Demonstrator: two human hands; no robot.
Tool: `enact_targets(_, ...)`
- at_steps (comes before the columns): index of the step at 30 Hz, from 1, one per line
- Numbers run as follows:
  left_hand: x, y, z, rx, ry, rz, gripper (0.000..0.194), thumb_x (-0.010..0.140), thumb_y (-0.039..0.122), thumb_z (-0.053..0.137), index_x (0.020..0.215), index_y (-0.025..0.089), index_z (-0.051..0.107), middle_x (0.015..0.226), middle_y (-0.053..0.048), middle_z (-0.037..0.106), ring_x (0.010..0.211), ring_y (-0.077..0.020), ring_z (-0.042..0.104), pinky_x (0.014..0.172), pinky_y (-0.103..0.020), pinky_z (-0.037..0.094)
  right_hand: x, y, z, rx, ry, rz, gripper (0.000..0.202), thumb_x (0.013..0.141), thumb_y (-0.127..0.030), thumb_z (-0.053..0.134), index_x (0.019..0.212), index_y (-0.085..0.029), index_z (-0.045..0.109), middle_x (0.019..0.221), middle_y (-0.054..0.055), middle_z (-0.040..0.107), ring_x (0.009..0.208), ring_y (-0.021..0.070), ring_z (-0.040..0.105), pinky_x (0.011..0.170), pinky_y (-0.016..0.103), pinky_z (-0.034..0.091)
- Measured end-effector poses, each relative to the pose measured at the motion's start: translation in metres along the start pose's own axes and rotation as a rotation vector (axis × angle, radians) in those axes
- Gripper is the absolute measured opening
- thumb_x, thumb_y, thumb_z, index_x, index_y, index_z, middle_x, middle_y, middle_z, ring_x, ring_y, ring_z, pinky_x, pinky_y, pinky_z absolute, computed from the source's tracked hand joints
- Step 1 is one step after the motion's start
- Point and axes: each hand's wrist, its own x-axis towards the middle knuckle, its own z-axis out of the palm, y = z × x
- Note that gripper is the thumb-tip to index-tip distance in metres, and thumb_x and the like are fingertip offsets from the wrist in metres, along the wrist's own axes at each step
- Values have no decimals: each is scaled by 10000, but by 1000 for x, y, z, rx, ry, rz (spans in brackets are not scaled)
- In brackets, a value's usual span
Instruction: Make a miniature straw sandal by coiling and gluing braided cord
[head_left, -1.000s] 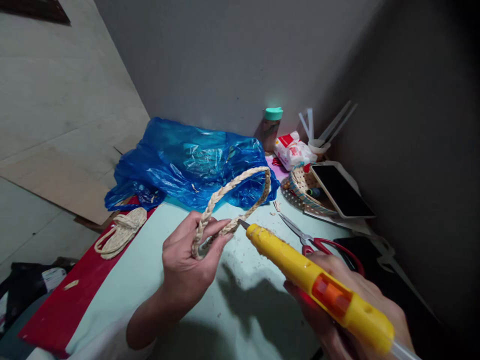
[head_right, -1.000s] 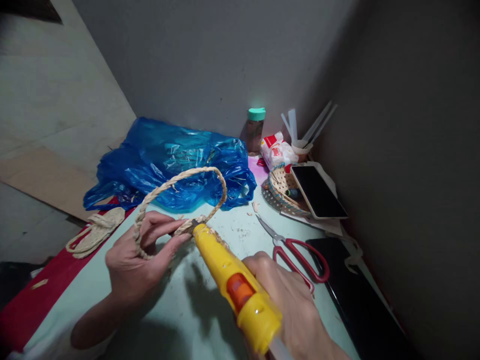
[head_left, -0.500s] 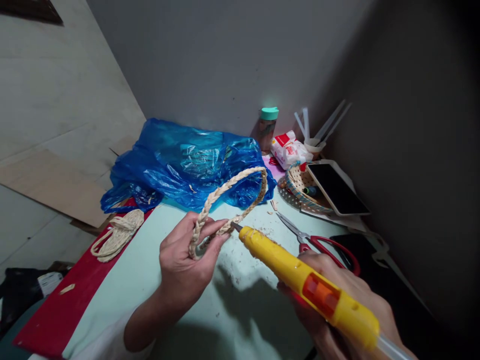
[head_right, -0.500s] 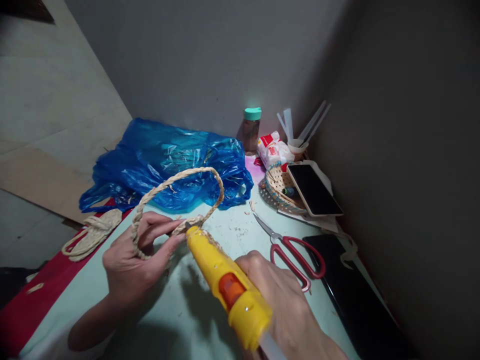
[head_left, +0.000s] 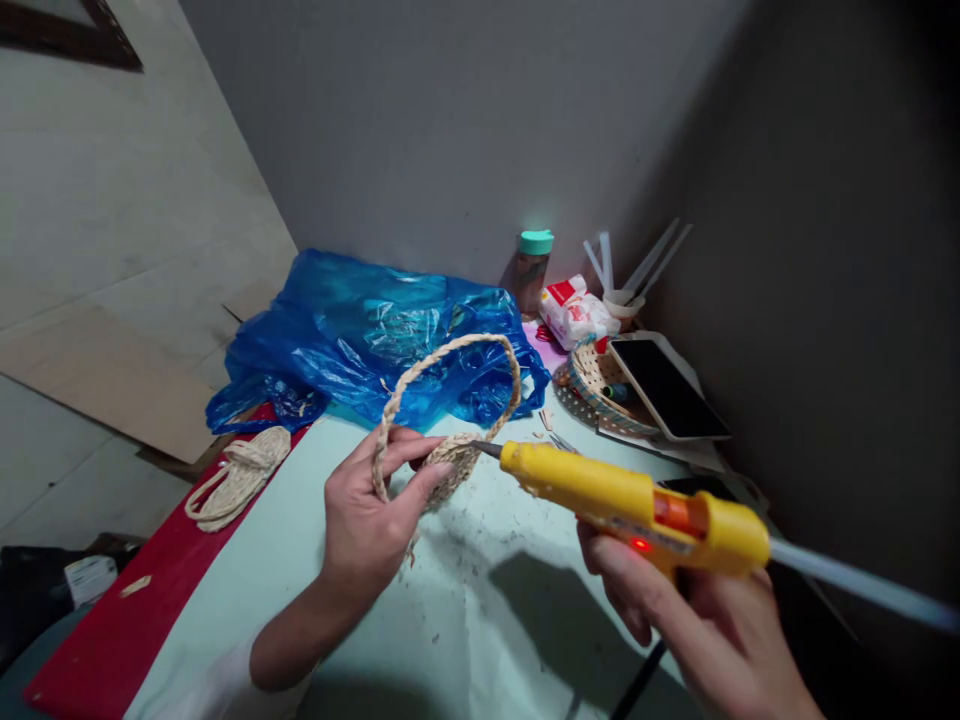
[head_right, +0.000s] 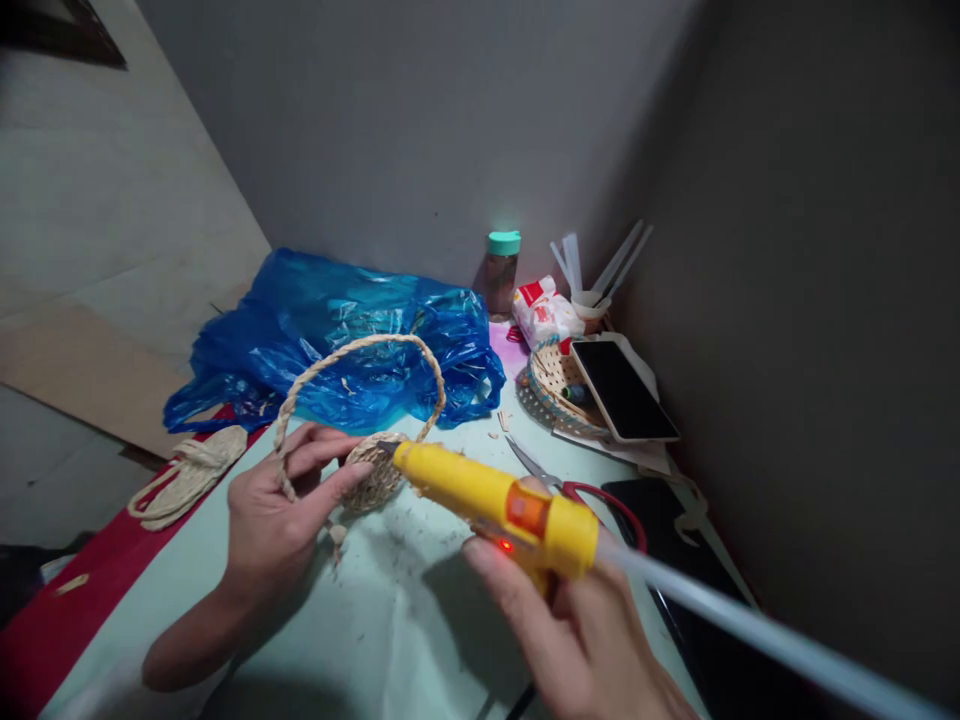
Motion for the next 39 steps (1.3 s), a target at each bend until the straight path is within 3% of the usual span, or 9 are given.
enact_targets(4,18,-8,-6,-462,-32,-427,121,687,183,836,804,174,807,838,-21,728,772,-125,653,702,-180,519,24,-10,0,536,-30,267,461,941,-591,521,882,-173,708,521,15,482,448,103,454,438,224,319)
enact_targets(7,34,-10,-14,-763,33,-647,202,612,120,864,799,127,788,788,-47,757,702,-133,686,682,-194,562,36,-9,5,710,-20,362,446,844,-566,675,859,-123,730,553,26,526,440,60,420,441,185,303)
enact_targets(11,47,-5,-28,-897,61,-646,174,638,65,796,807,91,762,800,-75,771,714,-149,714,712,-219,597,29,9,13,698,22,486,417,761,-503,795,830,-99,719,754,92,681,475,38,461,467,148,361)
enact_targets(17,47,4,-38,-997,17,-643,134,682,45,737,806,94,718,780,-58,759,702,-138,719,714,-210,608,11,25,22,502,-216,633,617,912,-647,571,827,-52,708,795,158,711,506,67,555,474,142,401)
enact_targets(21,43,7,-36,-1039,-89,-673,143,696,18,731,809,103,707,763,-48,755,682,-126,717,698,-196,605,8,21,23,448,-235,651,517,952,-600,551,837,-106,649,827,124,711,560,100,620,514,174,464)
enact_targets(24,39,10,-34,-1062,-159,-706,159,687,15,749,820,94,708,749,-60,755,645,-139,716,661,-217,615,6,17,11,121,-213,528,471,949,-599,543,800,-157,608,740,71,662,605,156,619,540,242,484)
enact_targets(29,29,17,-28,-1072,-284,-765,159,665,28,785,789,103,720,710,-54,757,602,-147,716,591,-220,613,6,-17,-10,-557,-70,170,506,969,-589,482,697,-170,561,583,20,498,510,122,390,497,256,354)
enact_targets(34,21,19,-19,-994,-372,-813,160,658,60,808,792,90,726,709,-69,759,595,-160,715,586,-243,619,30,-66,6,59,-57,63,374,912,-503,670,1090,-185,589,806,-3,559,562,73,457,489,178,414)
enact_targets(39,19,17,-15,-956,-377,-832,190,649,70,822,813,87,729,724,-80,766,617,-165,720,613,-243,615,54,-66,20,335,-71,42,336,856,-385,761,1061,-176,596,841,-5,572,554,57,483,446,157,413)
